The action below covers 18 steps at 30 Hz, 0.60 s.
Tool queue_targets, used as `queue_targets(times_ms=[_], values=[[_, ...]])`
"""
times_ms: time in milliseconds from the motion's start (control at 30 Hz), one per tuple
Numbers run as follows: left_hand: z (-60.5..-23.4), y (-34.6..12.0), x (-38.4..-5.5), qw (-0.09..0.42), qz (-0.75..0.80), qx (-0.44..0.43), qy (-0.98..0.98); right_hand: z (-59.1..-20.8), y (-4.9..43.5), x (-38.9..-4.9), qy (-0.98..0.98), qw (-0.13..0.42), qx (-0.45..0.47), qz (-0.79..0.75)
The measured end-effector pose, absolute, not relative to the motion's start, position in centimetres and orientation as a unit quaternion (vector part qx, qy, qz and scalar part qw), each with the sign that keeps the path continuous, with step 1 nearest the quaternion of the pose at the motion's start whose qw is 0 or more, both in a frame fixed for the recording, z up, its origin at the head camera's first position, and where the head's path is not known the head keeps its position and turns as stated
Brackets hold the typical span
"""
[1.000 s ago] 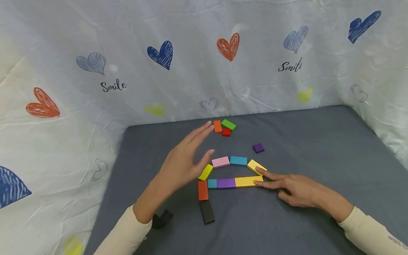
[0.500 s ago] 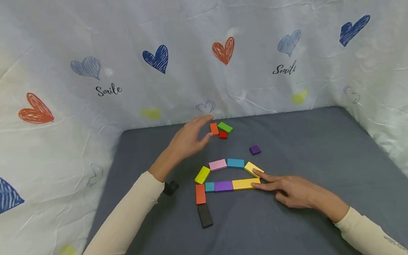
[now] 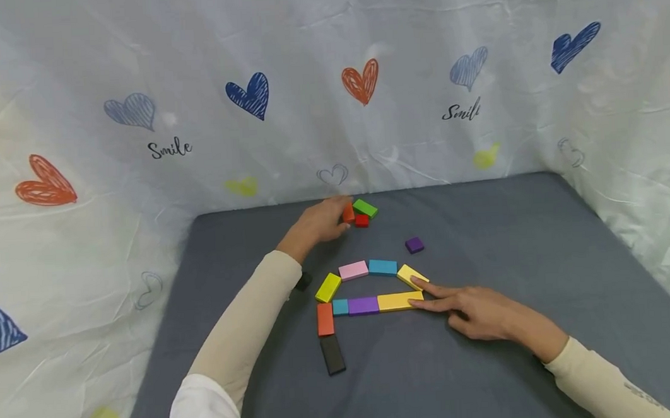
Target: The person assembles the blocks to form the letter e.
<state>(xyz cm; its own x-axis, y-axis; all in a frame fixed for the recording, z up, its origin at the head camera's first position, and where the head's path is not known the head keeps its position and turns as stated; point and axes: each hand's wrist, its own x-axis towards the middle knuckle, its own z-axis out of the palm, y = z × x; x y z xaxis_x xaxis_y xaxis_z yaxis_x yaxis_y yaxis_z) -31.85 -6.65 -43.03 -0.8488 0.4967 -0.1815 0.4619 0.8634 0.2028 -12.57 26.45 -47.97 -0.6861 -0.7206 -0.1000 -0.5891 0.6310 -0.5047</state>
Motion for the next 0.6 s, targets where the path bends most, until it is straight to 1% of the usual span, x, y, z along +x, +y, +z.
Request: queue_targets(times_ms=[300, 433, 600], values=[[-44.8, -6.3, -33.3, 0.131, 0.045, 0.232, 0.963, -48.2, 26.4, -12.5, 0.893, 0.141, -0.368, -0.217], [-45.2, -6.2, -33.5, 0.126, 0.045, 0.223, 0.966, -48.2, 26.4, -12.5, 0.894, 0.141, -0.366, -0.217], [-45.5, -6.0, -33.7, 0.107, 0.044, 0.215, 0.970, -48.1, 26.5, -12.5, 0.895, 0.142, -0.362, -0.217]])
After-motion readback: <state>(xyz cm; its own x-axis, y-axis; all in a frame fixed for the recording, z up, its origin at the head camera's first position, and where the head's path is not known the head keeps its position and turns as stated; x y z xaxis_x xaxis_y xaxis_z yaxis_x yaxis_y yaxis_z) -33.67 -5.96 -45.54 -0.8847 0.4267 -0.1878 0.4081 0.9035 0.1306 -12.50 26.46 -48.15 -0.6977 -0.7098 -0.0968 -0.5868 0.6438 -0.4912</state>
